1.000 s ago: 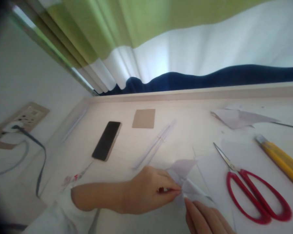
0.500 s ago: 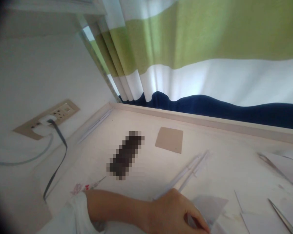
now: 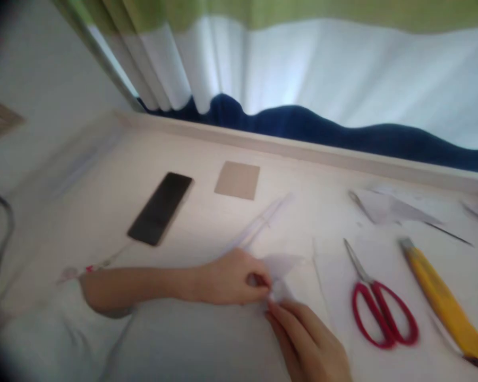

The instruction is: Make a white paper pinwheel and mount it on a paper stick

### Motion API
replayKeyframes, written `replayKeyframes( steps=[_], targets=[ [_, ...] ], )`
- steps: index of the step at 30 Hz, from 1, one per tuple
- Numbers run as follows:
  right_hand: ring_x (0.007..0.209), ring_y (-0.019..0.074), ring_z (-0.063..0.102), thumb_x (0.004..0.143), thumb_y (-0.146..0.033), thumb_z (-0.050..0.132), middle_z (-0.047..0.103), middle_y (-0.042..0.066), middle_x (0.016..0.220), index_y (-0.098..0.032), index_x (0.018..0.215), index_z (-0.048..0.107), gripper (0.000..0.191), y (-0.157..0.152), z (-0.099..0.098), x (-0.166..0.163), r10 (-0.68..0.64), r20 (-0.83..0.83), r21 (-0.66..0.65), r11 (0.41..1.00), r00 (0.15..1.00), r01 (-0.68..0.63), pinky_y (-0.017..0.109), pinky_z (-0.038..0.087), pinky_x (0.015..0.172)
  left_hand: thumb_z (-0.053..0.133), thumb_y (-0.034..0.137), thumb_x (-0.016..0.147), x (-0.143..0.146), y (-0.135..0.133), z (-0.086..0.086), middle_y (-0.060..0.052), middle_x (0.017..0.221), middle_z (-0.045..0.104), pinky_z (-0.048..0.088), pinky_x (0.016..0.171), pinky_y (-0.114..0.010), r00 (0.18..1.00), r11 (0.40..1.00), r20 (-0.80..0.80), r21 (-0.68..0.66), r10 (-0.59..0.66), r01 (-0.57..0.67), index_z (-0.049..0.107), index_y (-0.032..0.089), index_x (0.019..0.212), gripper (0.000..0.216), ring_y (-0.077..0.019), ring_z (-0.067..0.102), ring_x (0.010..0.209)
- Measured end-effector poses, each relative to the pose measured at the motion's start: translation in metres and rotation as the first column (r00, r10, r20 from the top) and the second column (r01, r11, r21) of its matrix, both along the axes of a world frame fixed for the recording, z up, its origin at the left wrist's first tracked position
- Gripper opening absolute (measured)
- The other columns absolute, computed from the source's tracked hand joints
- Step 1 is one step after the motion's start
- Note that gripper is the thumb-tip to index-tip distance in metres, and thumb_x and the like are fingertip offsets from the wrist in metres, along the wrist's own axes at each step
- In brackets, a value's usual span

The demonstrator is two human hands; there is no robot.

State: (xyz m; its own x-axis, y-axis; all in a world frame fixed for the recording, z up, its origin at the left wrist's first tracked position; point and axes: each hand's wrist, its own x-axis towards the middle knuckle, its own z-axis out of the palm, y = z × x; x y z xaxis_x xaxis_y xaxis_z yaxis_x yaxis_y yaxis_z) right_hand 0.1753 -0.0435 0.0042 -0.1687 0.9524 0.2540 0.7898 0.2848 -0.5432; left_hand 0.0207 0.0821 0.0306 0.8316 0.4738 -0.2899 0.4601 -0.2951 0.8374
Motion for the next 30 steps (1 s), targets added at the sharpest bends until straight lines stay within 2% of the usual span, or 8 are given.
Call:
replayKeyframes(
  steps=[3, 7, 12, 16, 22, 26, 28, 30],
  targets=[
    [0.071, 0.012, 0.058, 0.08, -0.014, 0.052, 0.062, 0.005, 0.083, -0.018, 0.097, 0.058, 0.019, 0.004, 0.013, 0.0, 0.044, -0.112, -0.079, 0.995, 0.993, -0.054, 0.021, 0.049, 0.056, 0.049, 0.018, 0.075, 0.0, 0.001, 0.003, 0.0, 0.067, 0.064, 0.037, 0.054, -0.018, 1.0, 0.999, 0.027, -0.051, -0.007, 0.008, 0.065, 0.013, 0.079, 0.018, -0.0096, 0.053, 0.058],
    [0.069, 0.0116, 0.055, 0.075, -0.013, 0.058, 0.061, 0.004, 0.078, -0.018, 0.093, 0.061, 0.018, 0.008, 0.015, 0.002, 0.027, -0.164, -0.122, 0.991, 0.986, -0.047, 0.023, 0.047, 0.057, 0.048, 0.016, 0.075, 0.001, -0.001, 0.003, 0.002, 0.068, 0.062, 0.036, 0.054, -0.017, 0.999, 0.997, 0.003, -0.06, -0.04, 0.04, 0.063, 0.016, 0.079, 0.016, -0.0085, 0.052, 0.058],
    [0.062, 0.011, 0.052, 0.071, -0.012, 0.063, 0.059, 0.002, 0.072, -0.019, 0.088, 0.063, 0.019, 0.005, 0.014, 0.004, -0.022, -0.192, -0.103, 0.995, 0.981, 0.002, 0.024, 0.043, 0.052, 0.046, 0.016, 0.078, 0.003, -0.004, 0.007, 0.002, 0.072, 0.062, 0.036, 0.055, -0.017, 0.997, 0.997, -0.018, -0.014, -0.077, 0.077, 0.062, 0.017, 0.082, 0.016, -0.0083, 0.052, 0.06],
    [0.065, 0.0111, 0.053, 0.071, -0.011, 0.062, 0.06, 0.003, 0.076, -0.018, 0.09, 0.062, 0.021, 0.005, 0.013, 0.006, -0.012, -0.224, -0.098, 0.995, 0.975, -0.011, 0.024, 0.043, 0.055, 0.045, 0.015, 0.079, 0.002, -0.004, 0.006, 0.002, 0.073, 0.061, 0.036, 0.055, -0.017, 0.997, 0.996, -0.02, 0.026, -0.08, 0.081, 0.061, 0.017, 0.083, 0.016, -0.0084, 0.052, 0.06],
    [0.065, 0.0124, 0.049, 0.068, -0.016, 0.066, 0.058, 0.002, 0.075, -0.021, 0.086, 0.061, 0.019, 0.008, 0.015, 0.007, -0.018, -0.132, -0.049, 0.999, 0.991, 0.011, 0.026, 0.041, 0.054, 0.045, 0.016, 0.08, 0.001, -0.004, 0.005, 0.002, 0.072, 0.061, 0.036, 0.056, -0.018, 0.991, 0.989, -0.025, 0.066, -0.129, 0.13, 0.06, 0.017, 0.082, 0.015, -0.0089, 0.052, 0.061],
    [0.085, 0.0191, 0.05, 0.065, -0.025, 0.069, 0.055, 0.007, 0.092, -0.018, 0.089, 0.057, 0.028, 0.01, 0.019, 0.007, -0.045, -0.102, -0.029, 0.999, 0.994, 0.042, 0.033, 0.045, 0.069, 0.045, 0.014, 0.08, 0.001, -0.006, 0.007, 0.0, 0.075, 0.061, 0.038, 0.059, -0.02, 0.983, 0.977, -0.035, 0.108, -0.182, 0.185, 0.06, 0.016, 0.082, 0.014, -0.0106, 0.054, 0.066],
    [0.095, 0.0215, 0.048, 0.065, -0.029, 0.069, 0.055, 0.009, 0.101, -0.017, 0.094, 0.053, 0.036, 0.013, 0.021, 0.008, 0.011, -0.106, -0.042, 0.999, 0.994, -0.016, 0.038, 0.043, 0.079, 0.045, 0.013, 0.08, 0.001, -0.006, 0.008, -0.001, 0.078, 0.061, 0.038, 0.061, -0.02, 0.976, 0.968, -0.031, 0.126, -0.216, 0.218, 0.059, 0.016, 0.083, 0.015, -0.0113, 0.055, 0.07],
    [0.097, 0.021, 0.048, 0.067, -0.03, 0.068, 0.057, 0.008, 0.102, -0.017, 0.096, 0.052, 0.036, 0.015, 0.021, 0.01, 0.095, -0.115, -0.065, 0.993, 0.989, -0.103, 0.04, 0.04, 0.084, 0.044, 0.013, 0.08, 0.0, -0.006, 0.009, -0.001, 0.079, 0.061, 0.039, 0.062, -0.02, 0.971, 0.961, -0.026, 0.134, -0.239, 0.241, 0.059, 0.016, 0.082, 0.015, -0.0113, 0.055, 0.07]
  ],
)
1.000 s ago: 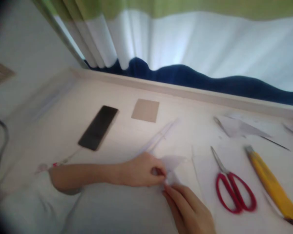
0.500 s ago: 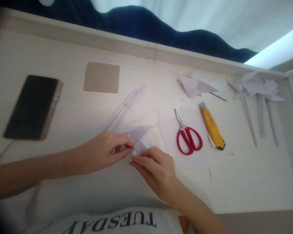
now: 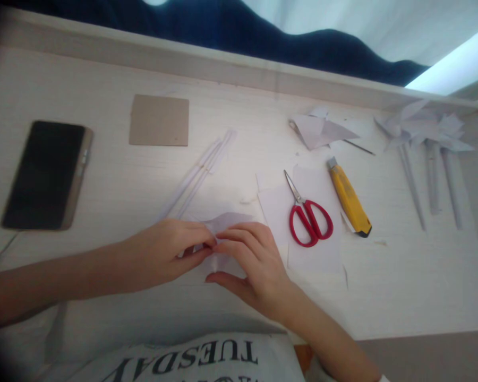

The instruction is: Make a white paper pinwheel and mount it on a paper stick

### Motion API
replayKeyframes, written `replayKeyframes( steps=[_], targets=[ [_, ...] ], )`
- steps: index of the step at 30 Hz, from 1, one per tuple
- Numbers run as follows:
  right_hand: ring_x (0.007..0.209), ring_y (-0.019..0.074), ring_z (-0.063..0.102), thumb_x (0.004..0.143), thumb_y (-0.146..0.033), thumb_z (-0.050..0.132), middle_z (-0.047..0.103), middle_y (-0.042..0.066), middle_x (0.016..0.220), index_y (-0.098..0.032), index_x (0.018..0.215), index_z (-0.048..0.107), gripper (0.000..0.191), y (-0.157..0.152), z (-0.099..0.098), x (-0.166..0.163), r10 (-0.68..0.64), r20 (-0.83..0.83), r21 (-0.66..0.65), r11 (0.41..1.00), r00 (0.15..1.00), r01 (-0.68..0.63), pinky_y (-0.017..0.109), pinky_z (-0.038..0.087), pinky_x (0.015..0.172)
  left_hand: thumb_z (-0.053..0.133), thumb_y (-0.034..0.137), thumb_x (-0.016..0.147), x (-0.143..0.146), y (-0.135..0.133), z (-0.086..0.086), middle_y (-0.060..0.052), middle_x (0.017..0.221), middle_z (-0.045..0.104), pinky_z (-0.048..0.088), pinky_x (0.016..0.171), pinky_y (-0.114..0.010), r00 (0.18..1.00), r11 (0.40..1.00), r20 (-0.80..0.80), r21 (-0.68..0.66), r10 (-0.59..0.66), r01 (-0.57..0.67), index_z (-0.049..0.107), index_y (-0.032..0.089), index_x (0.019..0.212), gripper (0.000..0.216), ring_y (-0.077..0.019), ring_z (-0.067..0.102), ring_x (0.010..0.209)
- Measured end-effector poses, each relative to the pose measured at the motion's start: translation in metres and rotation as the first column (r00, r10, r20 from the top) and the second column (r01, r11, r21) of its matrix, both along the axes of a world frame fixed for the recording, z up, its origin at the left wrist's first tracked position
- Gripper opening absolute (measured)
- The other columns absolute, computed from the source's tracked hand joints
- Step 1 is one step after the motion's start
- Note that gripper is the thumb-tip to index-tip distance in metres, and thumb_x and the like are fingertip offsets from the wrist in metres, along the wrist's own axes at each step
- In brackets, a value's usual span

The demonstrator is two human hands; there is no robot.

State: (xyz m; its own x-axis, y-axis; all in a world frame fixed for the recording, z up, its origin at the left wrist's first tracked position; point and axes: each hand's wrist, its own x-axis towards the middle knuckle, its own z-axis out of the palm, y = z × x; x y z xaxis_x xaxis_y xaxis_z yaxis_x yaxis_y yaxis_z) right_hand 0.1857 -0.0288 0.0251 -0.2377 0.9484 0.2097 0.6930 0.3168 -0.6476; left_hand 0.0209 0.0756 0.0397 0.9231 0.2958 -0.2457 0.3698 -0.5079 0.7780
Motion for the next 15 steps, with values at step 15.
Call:
replayKeyframes(
  steps=[15],
  targets=[
    [0.087, 0.0175, 0.052, 0.068, -0.026, 0.067, 0.062, 0.003, 0.091, -0.022, 0.081, 0.063, 0.015, 0.0008, -0.0054, 0.0046, 0.01, -0.013, 0.03, 1.0, 1.0, -0.01, 0.04, 0.04, 0.083, 0.047, 0.019, 0.079, 0.0001, 0.0037, -0.001, 0.002, 0.076, 0.066, 0.038, 0.058, -0.018, 0.992, 0.983, -0.056, -0.145, 0.11, -0.117, 0.064, 0.02, 0.088, 0.019, -0.0092, 0.056, 0.063]
  ],
)
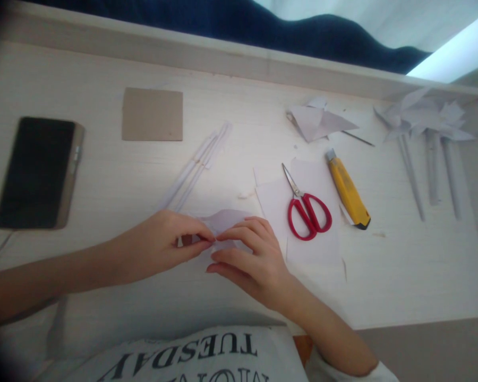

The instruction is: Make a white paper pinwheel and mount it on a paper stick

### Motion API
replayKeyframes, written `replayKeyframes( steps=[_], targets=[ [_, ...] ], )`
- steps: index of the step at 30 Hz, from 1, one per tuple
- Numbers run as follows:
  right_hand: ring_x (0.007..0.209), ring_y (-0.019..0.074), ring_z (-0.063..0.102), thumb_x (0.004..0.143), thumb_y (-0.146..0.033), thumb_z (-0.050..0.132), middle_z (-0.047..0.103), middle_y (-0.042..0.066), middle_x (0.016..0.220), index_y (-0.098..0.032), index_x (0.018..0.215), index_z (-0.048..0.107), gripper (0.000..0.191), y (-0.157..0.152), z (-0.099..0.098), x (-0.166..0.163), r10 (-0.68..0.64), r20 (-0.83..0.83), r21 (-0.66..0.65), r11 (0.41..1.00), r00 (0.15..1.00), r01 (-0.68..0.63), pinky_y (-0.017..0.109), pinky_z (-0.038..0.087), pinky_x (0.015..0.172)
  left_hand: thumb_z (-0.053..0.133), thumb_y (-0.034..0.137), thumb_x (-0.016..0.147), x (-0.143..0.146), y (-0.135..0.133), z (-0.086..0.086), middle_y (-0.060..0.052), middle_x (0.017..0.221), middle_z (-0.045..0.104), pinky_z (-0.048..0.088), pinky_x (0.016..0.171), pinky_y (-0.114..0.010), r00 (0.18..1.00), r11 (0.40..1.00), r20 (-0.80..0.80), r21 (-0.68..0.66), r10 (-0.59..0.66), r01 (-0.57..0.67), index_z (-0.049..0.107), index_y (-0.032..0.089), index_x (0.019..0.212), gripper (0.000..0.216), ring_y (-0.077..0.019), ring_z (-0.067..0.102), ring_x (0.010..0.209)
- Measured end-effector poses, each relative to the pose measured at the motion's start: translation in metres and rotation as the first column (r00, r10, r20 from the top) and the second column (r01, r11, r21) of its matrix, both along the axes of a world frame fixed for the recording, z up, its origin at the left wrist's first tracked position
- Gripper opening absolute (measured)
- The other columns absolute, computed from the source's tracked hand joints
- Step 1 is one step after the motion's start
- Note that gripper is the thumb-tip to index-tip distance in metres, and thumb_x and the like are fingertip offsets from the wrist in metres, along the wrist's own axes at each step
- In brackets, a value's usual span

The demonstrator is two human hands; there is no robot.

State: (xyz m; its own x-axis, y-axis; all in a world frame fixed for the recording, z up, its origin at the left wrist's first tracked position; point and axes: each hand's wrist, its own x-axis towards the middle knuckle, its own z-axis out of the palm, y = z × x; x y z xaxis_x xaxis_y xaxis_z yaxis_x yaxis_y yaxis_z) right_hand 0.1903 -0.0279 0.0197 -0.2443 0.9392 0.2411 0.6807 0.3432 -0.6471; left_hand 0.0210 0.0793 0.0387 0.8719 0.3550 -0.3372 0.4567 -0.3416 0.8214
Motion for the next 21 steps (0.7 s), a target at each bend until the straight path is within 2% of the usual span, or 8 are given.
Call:
replayKeyframes(
  steps=[10, 15, 21],
  targets=[
    [0.087, 0.0171, 0.052, 0.068, -0.025, 0.067, 0.062, 0.003, 0.09, -0.022, 0.081, 0.063, 0.014, -0.002, -0.003, -0.001, -0.039, -0.04, -0.006, 0.999, 0.998, 0.039, 0.039, 0.042, 0.081, 0.048, 0.019, 0.078, 0.002, -0.001, -0.006, 0.003, 0.078, 0.066, 0.039, 0.057, -0.016, 0.998, 0.996, 0.006, -0.059, 0.062, -0.061, 0.065, 0.021, 0.089, 0.02, -0.0075, 0.056, 0.061],
    [0.089, 0.0177, 0.053, 0.068, -0.024, 0.067, 0.062, 0.003, 0.093, -0.023, 0.081, 0.063, 0.013, -0.002, -0.007, -0.002, -0.054, -0.066, -0.026, 0.998, 0.996, 0.053, 0.039, 0.044, 0.081, 0.05, 0.019, 0.076, 0.002, -0.002, -0.009, 0.003, 0.071, 0.066, 0.039, 0.056, -0.016, 0.996, 0.992, -0.016, -0.092, 0.082, -0.083, 0.066, 0.022, 0.088, 0.02, -0.0076, 0.057, 0.058],
    [0.091, 0.0201, 0.051, 0.065, -0.021, 0.07, 0.063, 0.003, 0.09, -0.023, 0.079, 0.064, 0.016, -0.005, -0.012, -0.002, -0.093, -0.059, 0.044, 0.994, 0.994, 0.095, 0.038, 0.046, 0.077, 0.05, 0.02, 0.075, 0.004, -0.002, -0.011, 0.003, 0.071, 0.066, 0.039, 0.055, -0.016, 0.994, 0.984, -0.029, -0.14, 0.107, -0.11, 0.066, 0.021, 0.087, 0.02, -0.0066, 0.055, 0.055]
  ],
)
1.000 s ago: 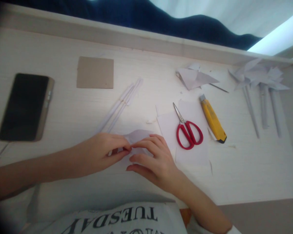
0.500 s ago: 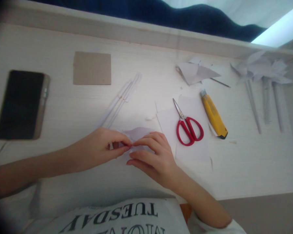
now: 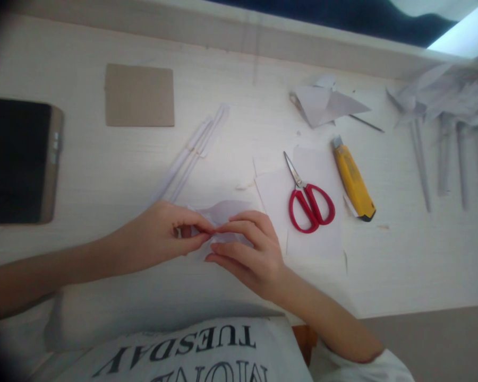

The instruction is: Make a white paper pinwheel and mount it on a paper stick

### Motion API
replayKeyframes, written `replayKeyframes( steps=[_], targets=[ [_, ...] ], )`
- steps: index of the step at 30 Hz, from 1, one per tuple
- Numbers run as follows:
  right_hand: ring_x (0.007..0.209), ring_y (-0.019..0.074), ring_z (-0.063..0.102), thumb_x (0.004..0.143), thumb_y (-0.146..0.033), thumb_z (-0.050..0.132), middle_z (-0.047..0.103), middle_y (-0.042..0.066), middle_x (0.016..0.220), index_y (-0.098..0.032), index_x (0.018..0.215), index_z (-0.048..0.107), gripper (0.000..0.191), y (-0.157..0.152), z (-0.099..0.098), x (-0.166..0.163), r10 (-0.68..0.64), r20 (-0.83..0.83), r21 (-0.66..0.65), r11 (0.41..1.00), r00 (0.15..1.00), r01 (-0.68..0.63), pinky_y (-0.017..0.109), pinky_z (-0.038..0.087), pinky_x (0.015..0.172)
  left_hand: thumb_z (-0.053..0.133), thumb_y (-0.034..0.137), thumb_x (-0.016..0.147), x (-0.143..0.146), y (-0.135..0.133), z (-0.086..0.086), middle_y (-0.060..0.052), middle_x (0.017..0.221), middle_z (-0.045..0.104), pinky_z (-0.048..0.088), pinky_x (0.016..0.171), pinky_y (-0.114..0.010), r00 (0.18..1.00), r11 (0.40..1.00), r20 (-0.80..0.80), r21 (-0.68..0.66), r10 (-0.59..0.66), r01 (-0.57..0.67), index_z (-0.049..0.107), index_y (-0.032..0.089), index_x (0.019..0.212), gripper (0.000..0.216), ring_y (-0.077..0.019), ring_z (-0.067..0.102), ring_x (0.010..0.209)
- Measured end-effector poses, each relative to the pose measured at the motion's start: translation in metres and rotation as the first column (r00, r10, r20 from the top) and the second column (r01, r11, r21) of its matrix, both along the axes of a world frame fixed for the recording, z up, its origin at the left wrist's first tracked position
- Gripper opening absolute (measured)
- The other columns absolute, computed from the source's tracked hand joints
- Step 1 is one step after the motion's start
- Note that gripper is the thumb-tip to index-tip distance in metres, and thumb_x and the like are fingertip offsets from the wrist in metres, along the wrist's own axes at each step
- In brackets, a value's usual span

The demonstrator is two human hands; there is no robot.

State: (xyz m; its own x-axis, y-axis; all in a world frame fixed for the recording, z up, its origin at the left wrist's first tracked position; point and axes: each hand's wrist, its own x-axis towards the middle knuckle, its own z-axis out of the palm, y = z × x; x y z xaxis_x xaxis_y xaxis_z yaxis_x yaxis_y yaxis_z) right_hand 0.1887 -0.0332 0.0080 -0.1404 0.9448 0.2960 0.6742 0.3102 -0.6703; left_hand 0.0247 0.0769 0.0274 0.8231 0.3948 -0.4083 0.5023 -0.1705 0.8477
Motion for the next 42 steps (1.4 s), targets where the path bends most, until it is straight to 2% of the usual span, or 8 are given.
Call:
replayKeyframes(
  steps=[9, 13, 16, 22, 31, 34, 38, 42],
  targets=[
    [0.069, 0.0147, 0.055, 0.065, -0.023, 0.07, 0.063, -0.002, 0.066, -0.025, 0.07, 0.064, 0.009, -0.002, 0.005, -0.001, -0.096, 0.119, 0.116, 0.99, 0.988, 0.082, 0.04, 0.044, 0.074, 0.051, 0.019, 0.074, 0.002, 0.0, -0.004, 0.003, 0.065, 0.065, 0.037, 0.052, -0.015, 0.999, 0.999, 0.019, -0.03, -0.034, 0.034, 0.068, 0.019, 0.082, 0.018, -0.006, 0.052, 0.052],
    [0.064, 0.0136, 0.055, 0.064, -0.024, 0.071, 0.064, -0.006, 0.062, -0.027, 0.07, 0.063, 0.011, -0.005, 0.003, 0.001, -0.079, 0.225, 0.226, 0.974, 0.971, 0.026, 0.04, 0.042, 0.075, 0.05, 0.021, 0.076, 0.003, 0.0, -0.003, 0.005, 0.058, 0.062, 0.034, 0.047, -0.013, 0.999, 0.997, -0.004, -0.07, -0.036, 0.036, 0.067, 0.021, 0.08, 0.018, -0.005, 0.052, 0.049],
    [0.065, 0.0131, 0.055, 0.066, -0.026, 0.07, 0.065, -0.007, 0.063, -0.03, 0.073, 0.062, 0.011, -0.008, 0.001, 0.005, -0.054, 0.281, 0.249, 0.968, 0.958, -0.019, 0.04, 0.04, 0.077, 0.05, 0.02, 0.075, 0.006, -0.001, 0.0, 0.005, 0.053, 0.061, 0.034, 0.045, -0.013, 0.998, 0.995, -0.053, -0.099, -0.029, 0.024, 0.067, 0.02, 0.081, 0.018, -0.0054, 0.052, 0.047],
    [0.063, 0.0126, 0.055, 0.069, -0.026, 0.067, 0.065, -0.008, 0.062, -0.029, 0.071, 0.061, 0.008, -0.01, 0.001, 0.007, -0.076, 0.294, 0.262, 0.965, 0.953, -0.004, 0.04, 0.041, 0.076, 0.053, 0.017, 0.071, 0.012, -0.003, 0.001, 0.005, 0.058, 0.063, 0.037, 0.051, -0.014, 0.999, 1.0, -0.04, 0.015, 0.009, -0.008, 0.067, 0.02, 0.08, 0.017, -0.0055, 0.052, 0.051],
    [0.062, 0.0126, 0.056, 0.068, -0.025, 0.068, 0.065, -0.008, 0.061, -0.026, 0.077, 0.062, 0.011, -0.01, -0.005, 0.007, -0.082, 0.288, 0.278, 0.961, 0.954, -0.001, 0.042, 0.041, 0.078, 0.053, 0.017, 0.07, 0.012, -0.002, -0.003, 0.005, 0.058, 0.063, 0.037, 0.051, -0.014, 0.999, 1.0, -0.047, 0.03, 0.0, 0.002, 0.067, 0.02, 0.076, 0.015, -0.0055, 0.052, 0.049],
    [0.06, 0.0112, 0.056, 0.069, -0.022, 0.067, 0.065, -0.01, 0.061, -0.028, 0.07, 0.061, 0.008, -0.008, -0.002, 0.004, -0.085, 0.317, 0.299, 0.954, 0.945, -0.015, 0.04, 0.042, 0.077, 0.054, 0.017, 0.07, 0.012, -0.002, -0.003, 0.006, 0.056, 0.062, 0.036, 0.05, -0.014, 0.999, 1.0, -0.045, 0.019, 0.002, -0.002, 0.067, 0.02, 0.076, 0.015, -0.005, 0.051, 0.048],
    [0.058, 0.009, 0.055, 0.068, -0.015, 0.067, 0.063, -0.011, 0.056, -0.027, 0.058, 0.06, 0.016, -0.006, 0.007, 0.0, -0.086, 0.352, 0.355, 0.934, 0.932, -0.048, 0.036, 0.041, 0.073, 0.053, 0.019, 0.071, 0.012, -0.002, -0.003, 0.006, 0.058, 0.062, 0.036, 0.05, -0.014, 0.999, 1.0, -0.049, -0.027, -0.002, 0.001, 0.066, 0.02, 0.074, 0.014, -0.0047, 0.051, 0.048],
    [0.058, 0.009, 0.054, 0.067, -0.015, 0.068, 0.063, -0.009, 0.056, -0.023, 0.059, 0.062, 0.013, -0.006, 0.01, -0.002, -0.104, 0.323, 0.37, 0.929, 0.941, -0.024, 0.036, 0.042, 0.072, 0.05, 0.021, 0.073, 0.012, 0.0, -0.001, 0.007, 0.056, 0.061, 0.037, 0.051, -0.013, 0.997, 0.995, -0.073, -0.093, -0.026, 0.019, 0.065, 0.019, 0.076, 0.015, -0.0044, 0.05, 0.047]
  ],
)
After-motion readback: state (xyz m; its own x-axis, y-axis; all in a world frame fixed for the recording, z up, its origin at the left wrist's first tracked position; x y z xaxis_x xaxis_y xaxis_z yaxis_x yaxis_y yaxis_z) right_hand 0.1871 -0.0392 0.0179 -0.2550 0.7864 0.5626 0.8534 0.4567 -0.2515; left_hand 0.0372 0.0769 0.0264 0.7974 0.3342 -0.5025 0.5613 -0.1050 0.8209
